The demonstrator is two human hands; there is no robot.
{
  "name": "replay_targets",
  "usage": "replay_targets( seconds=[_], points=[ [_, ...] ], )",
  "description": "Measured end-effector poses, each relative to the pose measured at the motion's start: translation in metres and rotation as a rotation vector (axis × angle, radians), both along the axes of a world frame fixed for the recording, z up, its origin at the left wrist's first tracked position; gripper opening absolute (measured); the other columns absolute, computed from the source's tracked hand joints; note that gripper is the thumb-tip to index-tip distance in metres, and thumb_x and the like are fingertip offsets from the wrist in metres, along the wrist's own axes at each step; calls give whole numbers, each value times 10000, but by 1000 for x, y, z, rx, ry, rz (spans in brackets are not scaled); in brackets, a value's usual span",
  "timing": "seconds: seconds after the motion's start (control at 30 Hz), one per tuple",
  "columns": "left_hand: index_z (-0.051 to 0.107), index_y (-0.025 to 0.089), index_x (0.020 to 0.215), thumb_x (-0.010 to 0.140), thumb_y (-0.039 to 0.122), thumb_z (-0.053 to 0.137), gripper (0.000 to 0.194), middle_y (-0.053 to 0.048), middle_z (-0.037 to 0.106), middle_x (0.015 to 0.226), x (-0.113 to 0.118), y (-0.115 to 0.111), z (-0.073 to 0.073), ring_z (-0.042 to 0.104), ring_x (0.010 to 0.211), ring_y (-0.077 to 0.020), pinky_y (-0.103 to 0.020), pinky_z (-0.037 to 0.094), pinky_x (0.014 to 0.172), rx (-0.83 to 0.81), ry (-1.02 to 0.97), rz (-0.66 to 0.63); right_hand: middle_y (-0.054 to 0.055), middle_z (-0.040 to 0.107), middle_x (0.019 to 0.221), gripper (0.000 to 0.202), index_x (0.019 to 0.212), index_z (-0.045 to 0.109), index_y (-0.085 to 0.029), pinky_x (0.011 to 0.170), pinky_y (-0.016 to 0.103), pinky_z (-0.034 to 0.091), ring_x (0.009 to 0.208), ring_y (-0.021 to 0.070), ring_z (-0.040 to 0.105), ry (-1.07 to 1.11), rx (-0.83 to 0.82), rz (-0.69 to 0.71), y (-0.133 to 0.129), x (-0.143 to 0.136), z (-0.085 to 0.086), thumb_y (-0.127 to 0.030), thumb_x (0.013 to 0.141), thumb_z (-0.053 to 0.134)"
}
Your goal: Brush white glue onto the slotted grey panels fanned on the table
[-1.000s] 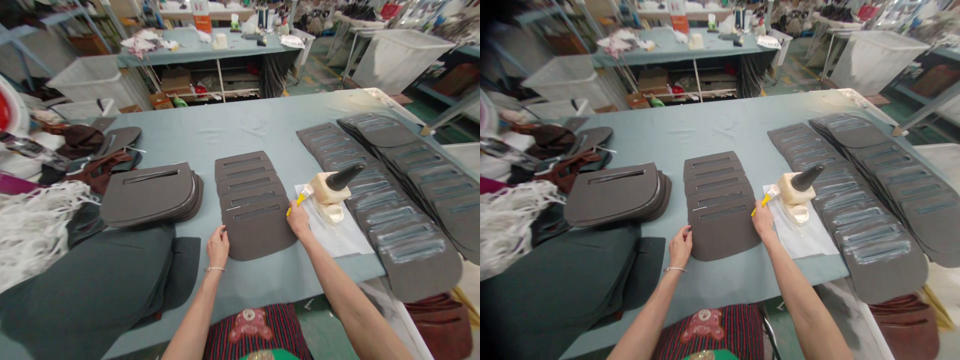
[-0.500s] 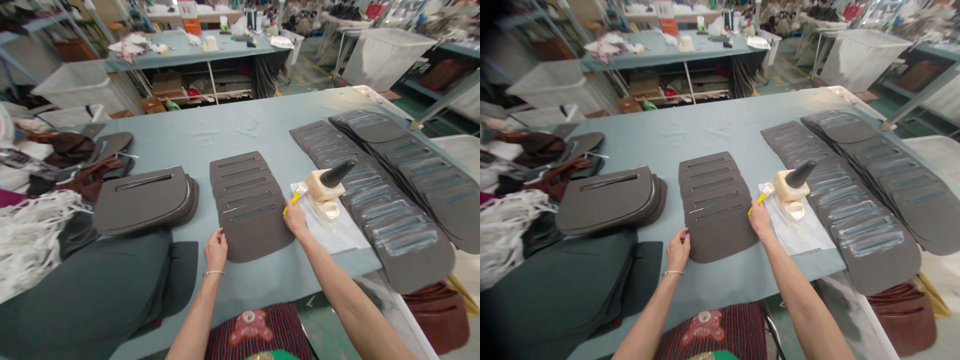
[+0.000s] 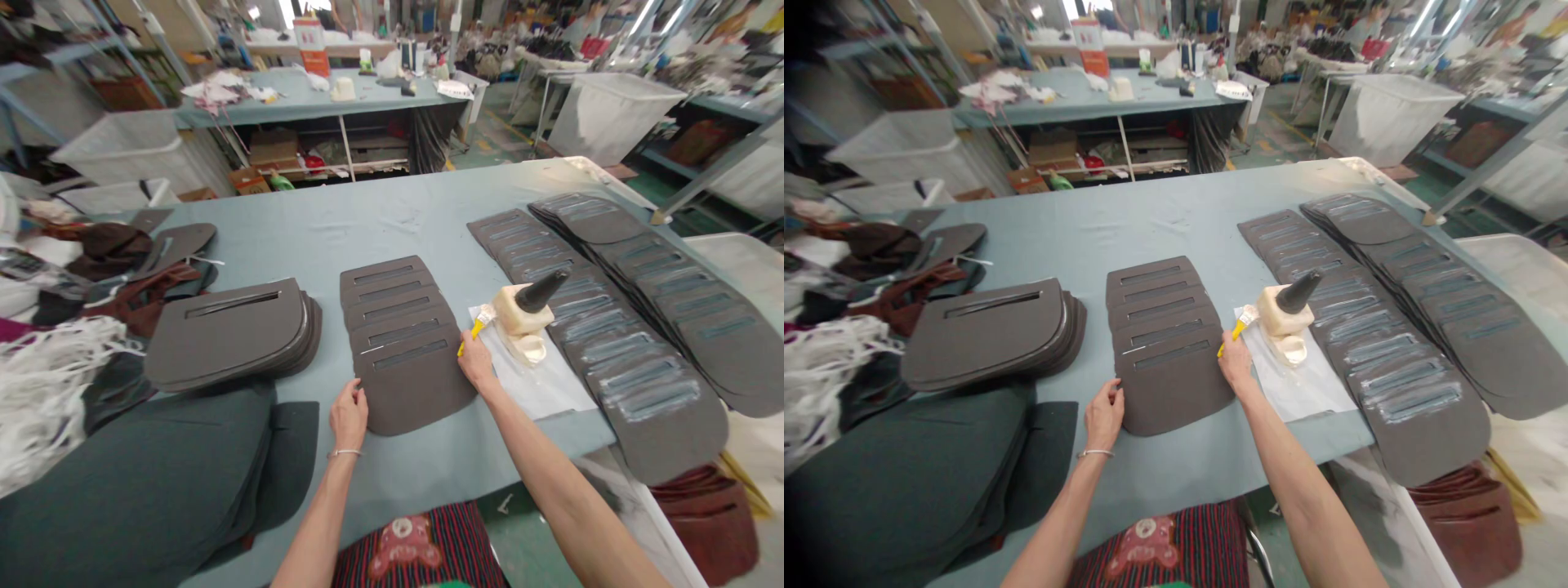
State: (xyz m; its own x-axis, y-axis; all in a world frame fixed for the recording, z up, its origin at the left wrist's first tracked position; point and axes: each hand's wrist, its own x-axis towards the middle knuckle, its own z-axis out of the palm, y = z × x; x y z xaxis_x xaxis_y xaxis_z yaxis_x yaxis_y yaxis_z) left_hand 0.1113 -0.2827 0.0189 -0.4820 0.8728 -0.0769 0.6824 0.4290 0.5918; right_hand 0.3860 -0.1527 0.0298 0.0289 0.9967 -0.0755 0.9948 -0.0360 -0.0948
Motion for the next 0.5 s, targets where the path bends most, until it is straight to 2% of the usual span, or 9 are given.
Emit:
replay_targets(
  seconds=[0.2,0.33,0.4,0.5],
  points=[
    [597,190,1112,848,252,457,305,-53,664,813,-1,-1,-1,601,743,-168,-280,423,698,-2,30,-24,73,570,936,271,1073,480,-182,582,240,285,779,161,546,1,35,12,-1,1,-2,-77,823,485],
    [587,167,1133,846,211,439,326,-98,638,919,6,2,0,582,871,-195,-314,424,793,1,72,-41,77,560,935,256,1069,493,-177,577,238,284,760,158,535,-15,35,8,0,-1,-2,-76,836,463],
    [602,172,1123,835,209,458,324,-125,609,982,8,3,7,557,933,-226,-348,417,816,-7,101,-36,88,550,942,245,1064,503,-176,584,241,292,792,173,531,-36,65,20,0,-2,1,-88,840,462],
    [624,236,1107,825,278,513,306,-120,576,1062,-6,-7,32,530,966,-244,-367,415,806,-19,136,-17,116,531,937,250,1058,522,-174,618,263,315,875,221,510,-84,165,67,-4,-1,6,-101,821,490]
  ],
)
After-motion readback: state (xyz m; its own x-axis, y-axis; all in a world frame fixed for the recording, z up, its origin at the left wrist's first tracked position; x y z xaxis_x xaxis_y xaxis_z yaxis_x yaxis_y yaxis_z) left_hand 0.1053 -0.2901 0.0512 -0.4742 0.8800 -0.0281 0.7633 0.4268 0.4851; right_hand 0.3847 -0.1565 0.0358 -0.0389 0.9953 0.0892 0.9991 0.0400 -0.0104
